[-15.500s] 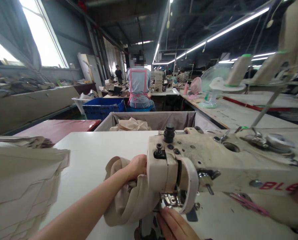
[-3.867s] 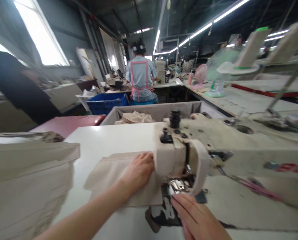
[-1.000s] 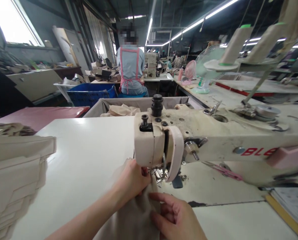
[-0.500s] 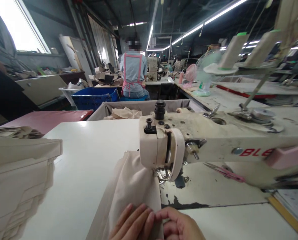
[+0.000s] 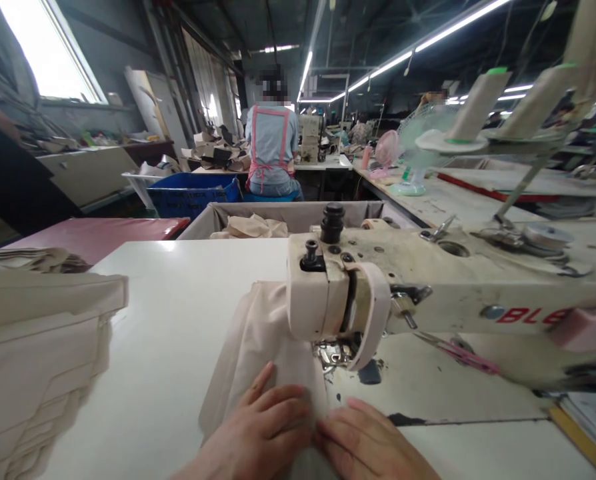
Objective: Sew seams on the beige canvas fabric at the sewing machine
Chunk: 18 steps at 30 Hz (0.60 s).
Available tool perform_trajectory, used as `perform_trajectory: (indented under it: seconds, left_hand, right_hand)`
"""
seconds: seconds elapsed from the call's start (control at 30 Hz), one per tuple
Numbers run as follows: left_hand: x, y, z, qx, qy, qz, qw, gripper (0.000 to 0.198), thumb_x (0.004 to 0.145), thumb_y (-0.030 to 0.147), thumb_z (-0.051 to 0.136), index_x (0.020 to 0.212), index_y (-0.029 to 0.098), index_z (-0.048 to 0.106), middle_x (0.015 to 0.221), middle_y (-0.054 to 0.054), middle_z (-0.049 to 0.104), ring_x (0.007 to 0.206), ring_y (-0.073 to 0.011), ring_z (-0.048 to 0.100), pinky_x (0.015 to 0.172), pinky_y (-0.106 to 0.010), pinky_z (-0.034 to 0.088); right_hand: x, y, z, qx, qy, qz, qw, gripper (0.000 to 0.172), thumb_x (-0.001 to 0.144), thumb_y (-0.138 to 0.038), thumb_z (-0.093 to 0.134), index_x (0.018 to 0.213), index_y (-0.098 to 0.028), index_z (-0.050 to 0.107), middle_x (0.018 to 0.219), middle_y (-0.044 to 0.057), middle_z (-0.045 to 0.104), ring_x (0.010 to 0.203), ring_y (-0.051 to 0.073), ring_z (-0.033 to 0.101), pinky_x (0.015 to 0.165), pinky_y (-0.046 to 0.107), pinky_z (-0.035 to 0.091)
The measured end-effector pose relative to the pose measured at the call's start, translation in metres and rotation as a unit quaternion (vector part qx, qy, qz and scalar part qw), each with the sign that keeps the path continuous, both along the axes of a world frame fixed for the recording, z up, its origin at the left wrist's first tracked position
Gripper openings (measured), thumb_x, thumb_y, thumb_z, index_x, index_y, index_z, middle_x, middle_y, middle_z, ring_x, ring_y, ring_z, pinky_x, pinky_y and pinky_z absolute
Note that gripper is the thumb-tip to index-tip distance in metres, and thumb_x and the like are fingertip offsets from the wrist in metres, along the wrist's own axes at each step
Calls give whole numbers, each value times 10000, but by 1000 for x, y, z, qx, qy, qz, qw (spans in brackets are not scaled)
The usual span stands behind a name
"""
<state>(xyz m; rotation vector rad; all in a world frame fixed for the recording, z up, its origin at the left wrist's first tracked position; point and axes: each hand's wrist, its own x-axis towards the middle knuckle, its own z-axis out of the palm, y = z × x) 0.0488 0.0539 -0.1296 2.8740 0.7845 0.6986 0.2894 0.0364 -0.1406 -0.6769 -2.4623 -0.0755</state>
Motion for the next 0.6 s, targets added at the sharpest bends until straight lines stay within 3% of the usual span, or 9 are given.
perform_trajectory:
  seconds: [0.07, 0.2, 0.33, 0.47, 0.6]
  left_hand:
    - [-4, 5, 16, -63, 62, -11, 996, 249, 946, 157, 475, 1148, 259, 578, 1190, -7, 672, 1271, -147, 492, 1202, -418, 46]
    - [-7, 21, 38, -143, 102, -13, 984, 337, 937, 145, 490, 1246, 268, 547, 1259, -1, 630, 1316, -143, 433, 1205, -389, 38]
    - [-7, 37, 33, -149, 98, -13, 984, 294, 969, 204, 449, 1220, 285, 579, 1310, 12, 606, 1335, -163, 404, 1194, -381, 44]
    - [-6, 51, 29, -154, 79, -2, 985, 362, 948, 170, 463, 1270, 303, 560, 1318, -29, 597, 1282, -198, 461, 1127, -373, 250]
    - [-2, 63, 33, -174, 46, 15, 984, 307, 946, 155, 436, 1105, 286, 664, 1221, -34, 651, 1159, -199, 557, 958, -290, 428]
  right_hand:
    - [3, 9, 10, 52, -32, 11, 998, 241, 999, -235, 457, 1126, -152, 645, 1056, 11, 747, 953, 173, 677, 956, 277, 494]
    - [3, 21, 17, 64, -78, -9, 995, 326, 978, -355, 491, 1181, -146, 635, 1107, 27, 735, 949, 186, 679, 858, 299, 539]
    - [2, 24, 11, 99, -102, -50, 989, 358, 927, -337, 518, 1194, -128, 634, 1172, 22, 709, 989, 196, 669, 786, 296, 551]
    - [2, 21, 8, 101, -114, -69, 986, 374, 851, -257, 524, 1179, -124, 642, 1201, 29, 693, 1063, 204, 641, 817, 292, 544]
    - [1, 19, 11, 84, -98, -73, 989, 389, 816, -215, 530, 1176, -120, 642, 1209, 45, 688, 1080, 196, 634, 833, 270, 544]
